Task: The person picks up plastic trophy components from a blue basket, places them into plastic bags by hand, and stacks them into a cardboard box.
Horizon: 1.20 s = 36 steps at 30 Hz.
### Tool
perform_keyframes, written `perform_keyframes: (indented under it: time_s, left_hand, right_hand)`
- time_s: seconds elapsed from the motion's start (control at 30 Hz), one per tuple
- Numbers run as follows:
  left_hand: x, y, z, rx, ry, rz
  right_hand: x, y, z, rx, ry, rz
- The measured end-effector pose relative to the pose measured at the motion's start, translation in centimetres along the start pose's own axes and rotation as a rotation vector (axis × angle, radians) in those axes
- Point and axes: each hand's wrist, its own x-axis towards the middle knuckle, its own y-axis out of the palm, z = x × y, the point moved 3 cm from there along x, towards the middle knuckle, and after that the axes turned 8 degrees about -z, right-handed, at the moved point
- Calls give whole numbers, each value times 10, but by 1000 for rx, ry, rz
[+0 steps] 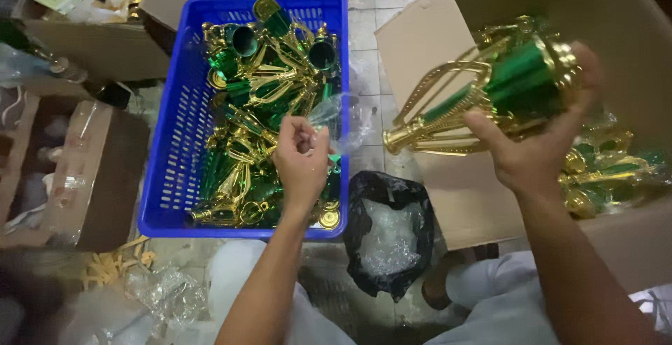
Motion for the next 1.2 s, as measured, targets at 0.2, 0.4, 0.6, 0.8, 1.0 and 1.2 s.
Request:
perform_keyframes:
  time_s: [0.2,0.4,0.6,0.8,1.0,1.2]
  left_hand:
    - [-8,-3,4,106,141,208]
    - [-22,-6,2,-125,279,357]
    - [-13,-27,-11,-86,362,343]
    - [-35,-20,-28,-13,430,371]
    - [-91,19,-65,402,996,230]
    - [-131,54,-53,274,1219,-19]
  right_hand:
    - [-55,24,-27,40,-96,-14]
    - [-147,75,-94,-237,-319,-218]
    - [-137,104,-75,57,-298,103]
    - [-142,117,-67,-78,-410,207]
    - [-120,120,-81,57,-190,89]
    - [-80,96,-83,208,289,-197]
